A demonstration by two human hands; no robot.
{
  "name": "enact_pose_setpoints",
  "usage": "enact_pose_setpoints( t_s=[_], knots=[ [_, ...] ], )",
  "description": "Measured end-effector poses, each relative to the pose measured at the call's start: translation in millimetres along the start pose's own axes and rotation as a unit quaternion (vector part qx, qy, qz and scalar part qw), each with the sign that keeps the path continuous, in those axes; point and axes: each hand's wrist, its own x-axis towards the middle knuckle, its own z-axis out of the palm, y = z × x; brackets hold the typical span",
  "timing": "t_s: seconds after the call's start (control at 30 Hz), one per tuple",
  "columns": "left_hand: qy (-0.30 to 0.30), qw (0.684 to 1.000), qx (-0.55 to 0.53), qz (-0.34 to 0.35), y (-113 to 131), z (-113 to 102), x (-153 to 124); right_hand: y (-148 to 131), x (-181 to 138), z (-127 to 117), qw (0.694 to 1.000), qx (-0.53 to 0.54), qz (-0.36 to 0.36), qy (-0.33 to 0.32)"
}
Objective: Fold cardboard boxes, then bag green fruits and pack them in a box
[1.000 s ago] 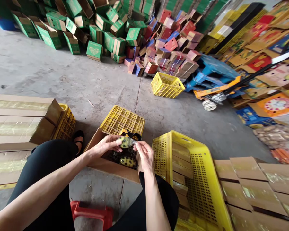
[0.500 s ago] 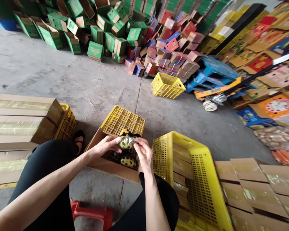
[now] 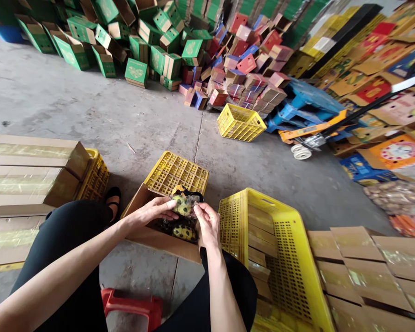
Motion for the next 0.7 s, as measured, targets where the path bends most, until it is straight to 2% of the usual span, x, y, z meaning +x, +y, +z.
enact_pose_setpoints(
  t_s=[0.2, 0.57, 0.7],
  knots=[
    [-0.055, 0.996, -0.003, 0.070, 6.1, 2.6, 0.3, -0.4, 0.0, 1.5, 1.000, -0.023, -0.008, -0.005],
    [-0.031, 0.995, 0.042, 0.084, 11.9, 1.5, 0.5, 3.0, 1.0, 1.2, 1.000, -0.009, -0.004, -0.009],
    [-0.035, 0.995, 0.027, 0.092, 11.2, 4.0, 0.4, 2.5, 0.8, 2.9, 0.999, 0.047, 0.014, -0.024]
  ],
)
